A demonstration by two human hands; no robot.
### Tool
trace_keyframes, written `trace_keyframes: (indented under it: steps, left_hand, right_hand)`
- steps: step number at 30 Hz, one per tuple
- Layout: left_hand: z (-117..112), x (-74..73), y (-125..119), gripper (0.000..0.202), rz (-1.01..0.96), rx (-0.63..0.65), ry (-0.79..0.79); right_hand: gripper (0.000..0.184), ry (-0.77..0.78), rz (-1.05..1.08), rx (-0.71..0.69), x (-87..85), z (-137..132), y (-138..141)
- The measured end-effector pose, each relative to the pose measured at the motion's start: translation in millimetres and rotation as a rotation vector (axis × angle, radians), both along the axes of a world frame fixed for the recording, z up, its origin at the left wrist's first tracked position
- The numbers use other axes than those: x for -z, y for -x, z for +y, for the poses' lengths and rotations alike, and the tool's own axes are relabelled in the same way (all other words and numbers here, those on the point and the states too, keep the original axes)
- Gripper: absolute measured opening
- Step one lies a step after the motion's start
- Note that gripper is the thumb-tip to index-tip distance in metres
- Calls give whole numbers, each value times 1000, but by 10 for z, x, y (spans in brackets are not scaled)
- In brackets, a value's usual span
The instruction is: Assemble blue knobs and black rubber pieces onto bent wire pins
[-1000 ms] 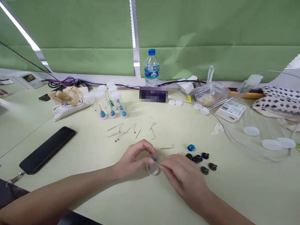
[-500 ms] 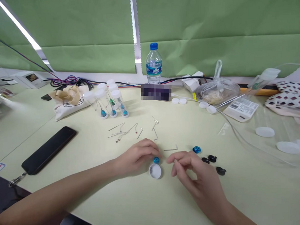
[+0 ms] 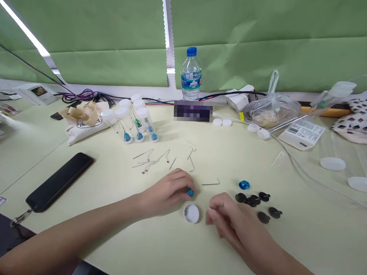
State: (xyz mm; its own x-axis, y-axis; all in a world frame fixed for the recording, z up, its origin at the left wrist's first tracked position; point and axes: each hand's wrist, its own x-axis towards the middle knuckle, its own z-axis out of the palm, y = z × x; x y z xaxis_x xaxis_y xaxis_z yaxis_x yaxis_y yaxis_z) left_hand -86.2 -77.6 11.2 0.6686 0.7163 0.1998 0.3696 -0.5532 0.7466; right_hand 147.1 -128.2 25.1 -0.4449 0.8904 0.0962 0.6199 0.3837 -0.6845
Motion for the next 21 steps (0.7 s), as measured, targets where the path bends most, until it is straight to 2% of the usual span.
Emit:
trace_keyframes:
  steps: [3,7,12,17,21]
  left_hand:
    - [-1,13,13,9,3,-77,20]
    - [-4,37,28,17,3,-141,27]
    - [-10,50,26,6,12,-212,22]
    - [-1,45,23,2,26,-270,25]
    - [-2,43,7,8,5,-267,17]
  right_hand:
    - [22,-21,-85,-39,3,40,-13]
    - [19,-146,-147,-123,-7,93,-21]
    - [22,-247,-184,-78,2,122,-36]
    - [36,-404,-260,-114,137,167,-105]
    - [33,-434,-289,-142,233,170,-161]
